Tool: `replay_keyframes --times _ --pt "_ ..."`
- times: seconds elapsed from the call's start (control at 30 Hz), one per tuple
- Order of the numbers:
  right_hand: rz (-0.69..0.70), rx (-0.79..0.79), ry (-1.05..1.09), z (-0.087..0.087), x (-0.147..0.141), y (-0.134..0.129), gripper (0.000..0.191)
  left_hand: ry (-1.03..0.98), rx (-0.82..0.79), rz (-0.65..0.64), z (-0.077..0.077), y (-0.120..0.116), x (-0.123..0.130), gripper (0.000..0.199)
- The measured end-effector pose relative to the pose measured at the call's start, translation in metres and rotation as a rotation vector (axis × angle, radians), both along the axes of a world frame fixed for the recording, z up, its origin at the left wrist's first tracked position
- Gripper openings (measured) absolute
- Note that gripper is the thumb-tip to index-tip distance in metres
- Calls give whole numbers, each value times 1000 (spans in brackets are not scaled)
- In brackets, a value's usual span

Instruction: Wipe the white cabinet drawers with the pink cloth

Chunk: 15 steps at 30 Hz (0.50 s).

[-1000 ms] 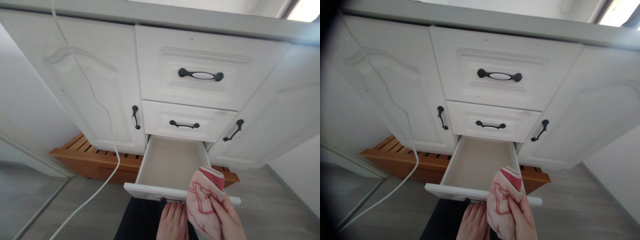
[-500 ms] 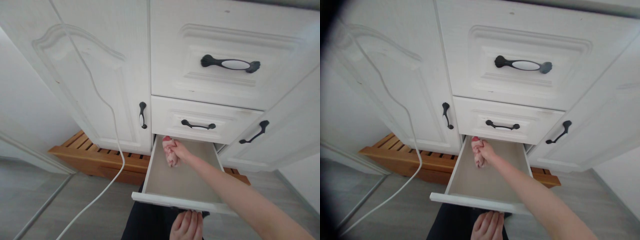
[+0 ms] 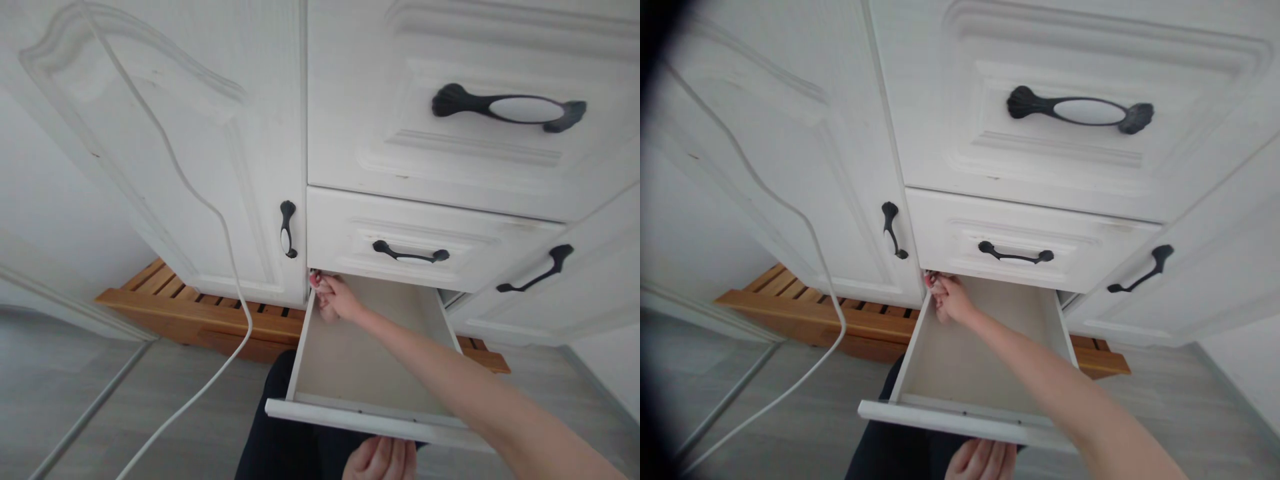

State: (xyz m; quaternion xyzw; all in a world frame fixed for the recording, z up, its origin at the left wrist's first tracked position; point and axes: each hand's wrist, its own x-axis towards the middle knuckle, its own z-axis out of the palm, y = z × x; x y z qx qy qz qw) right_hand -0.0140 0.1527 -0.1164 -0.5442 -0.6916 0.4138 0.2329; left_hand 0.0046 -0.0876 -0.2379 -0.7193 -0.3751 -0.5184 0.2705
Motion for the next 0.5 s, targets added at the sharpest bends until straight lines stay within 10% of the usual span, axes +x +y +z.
replay_keyframes --times 0.27,0.5 --pt "768 -316 241 8 23 -105 40 80 -126 -104 22 -6 -17 27" --pt "614 265 -210 13 62 -73 18 7 -273 -75 34 -20 -8 35"
